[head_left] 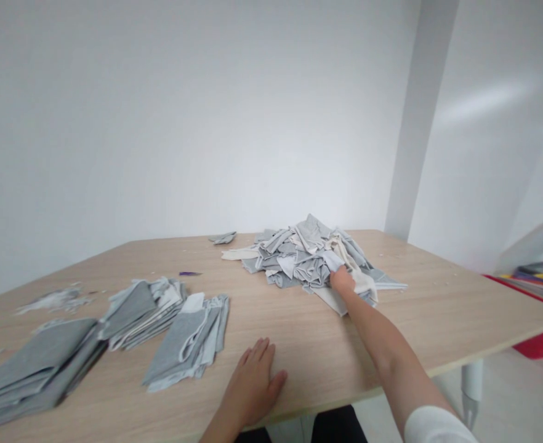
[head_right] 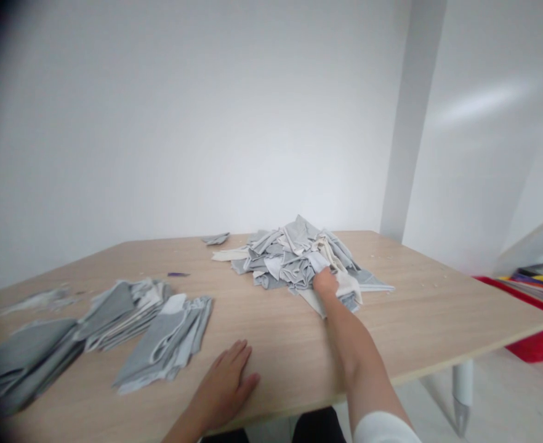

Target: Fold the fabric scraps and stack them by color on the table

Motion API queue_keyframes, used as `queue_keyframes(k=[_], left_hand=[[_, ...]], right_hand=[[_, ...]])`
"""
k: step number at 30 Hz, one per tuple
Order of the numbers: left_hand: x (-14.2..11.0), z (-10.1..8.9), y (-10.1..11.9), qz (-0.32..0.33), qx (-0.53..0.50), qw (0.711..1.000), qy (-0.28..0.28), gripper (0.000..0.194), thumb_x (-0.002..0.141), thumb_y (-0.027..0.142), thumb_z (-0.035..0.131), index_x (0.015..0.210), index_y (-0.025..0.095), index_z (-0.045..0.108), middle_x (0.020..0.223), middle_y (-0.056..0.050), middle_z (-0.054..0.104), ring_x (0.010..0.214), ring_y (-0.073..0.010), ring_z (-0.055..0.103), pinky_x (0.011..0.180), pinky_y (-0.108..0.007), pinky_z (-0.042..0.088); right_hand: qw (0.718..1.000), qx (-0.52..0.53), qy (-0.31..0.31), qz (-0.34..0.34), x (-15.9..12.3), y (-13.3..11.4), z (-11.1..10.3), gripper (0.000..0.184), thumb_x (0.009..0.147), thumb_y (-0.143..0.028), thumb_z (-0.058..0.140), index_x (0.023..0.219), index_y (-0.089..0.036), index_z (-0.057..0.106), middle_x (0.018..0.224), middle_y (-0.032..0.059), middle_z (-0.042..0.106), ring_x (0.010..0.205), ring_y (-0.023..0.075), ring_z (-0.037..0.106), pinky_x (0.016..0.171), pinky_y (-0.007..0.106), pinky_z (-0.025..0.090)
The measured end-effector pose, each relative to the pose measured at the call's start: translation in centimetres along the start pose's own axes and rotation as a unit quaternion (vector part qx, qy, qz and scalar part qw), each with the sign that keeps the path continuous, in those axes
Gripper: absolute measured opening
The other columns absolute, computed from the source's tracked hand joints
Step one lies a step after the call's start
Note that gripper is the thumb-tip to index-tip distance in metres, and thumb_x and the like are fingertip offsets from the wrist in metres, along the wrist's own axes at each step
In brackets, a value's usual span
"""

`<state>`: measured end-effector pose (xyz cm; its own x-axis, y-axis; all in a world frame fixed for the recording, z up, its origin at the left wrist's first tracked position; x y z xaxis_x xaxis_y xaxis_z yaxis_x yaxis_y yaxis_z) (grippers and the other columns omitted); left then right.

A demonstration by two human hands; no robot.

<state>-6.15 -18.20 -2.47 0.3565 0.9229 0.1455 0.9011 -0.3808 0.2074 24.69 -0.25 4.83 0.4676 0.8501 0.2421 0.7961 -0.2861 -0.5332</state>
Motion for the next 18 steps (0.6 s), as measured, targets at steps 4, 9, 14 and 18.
queue_keyframes(k=[4, 9, 14, 18], left_hand=[[-0.2, -0.1, -0.1, -0.005, -0.016, 1.000, 0.005, 0.062, 0.087, 0.049, 0.041, 0.138, 0.014, 0.046, 0.149, -0.014, 0.035, 0.140, -0.0286, 0.029, 0.114, -0.048, 0.023], [-0.3, -0.1, -0.2, 0.000, -0.013, 1.000, 0.008, 0.064, 0.088, 0.050, 0.039, 0.138, 0.011, 0.046, 0.149, -0.015, 0.036, 0.139, -0.0288, 0.030, 0.114, -0.048, 0.023], [-0.4, -0.3, -0.1, -0.006, -0.013, 1.000, 0.008, 0.064, 0.087, 0.050, 0.039, 0.138, 0.012, 0.046, 0.148, -0.015, 0.037, 0.139, -0.0286, 0.031, 0.114, -0.047, 0.023], [-0.4, -0.2, -0.3, -0.003, -0.012, 1.000, 0.019, 0.064, 0.087, 0.052, 0.040, 0.136, 0.011, 0.048, 0.147, -0.015, 0.039, 0.138, -0.0291, 0.033, 0.114, -0.047, 0.025]], right_hand=[[1.000, 0.021, 0.018, 0.011, 0.7, -0.1, -1.1, 0.027, 0.093, -0.031, 0.053, 0.114, -0.015, 0.059, 0.115, 0.0112, 0.060, 0.099, 0.0216, 0.061, 0.083, 0.040, 0.051], [0.990, 0.070, 0.112, -0.049, -0.8, -2.2, -3.9, 0.033, 0.095, -0.025, 0.035, 0.098, -0.008, 0.064, 0.101, 0.0233, 0.063, 0.103, 0.0311, 0.058, 0.086, 0.042, 0.042], [0.956, 0.160, 0.197, -0.148, -2.6, -5.5, -7.9, 0.033, 0.094, -0.028, 0.030, 0.103, -0.011, 0.058, 0.103, 0.0189, 0.062, 0.102, 0.0274, 0.054, 0.090, 0.039, 0.038], [0.911, 0.242, 0.241, -0.230, -4.4, -8.0, -11.6, 0.032, 0.095, -0.035, 0.029, 0.101, -0.015, 0.054, 0.095, 0.0113, 0.062, 0.092, 0.0224, 0.055, 0.084, 0.034, 0.042]])
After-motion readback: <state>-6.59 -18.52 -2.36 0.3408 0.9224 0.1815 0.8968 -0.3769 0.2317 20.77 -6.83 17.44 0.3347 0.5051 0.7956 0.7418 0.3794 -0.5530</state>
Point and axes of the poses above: each hand's wrist, its own x-axis towards the middle knuckle, its own z-axis out of the palm, y = z × x, the point moved 8 cm from there along x, towards the middle knuckle
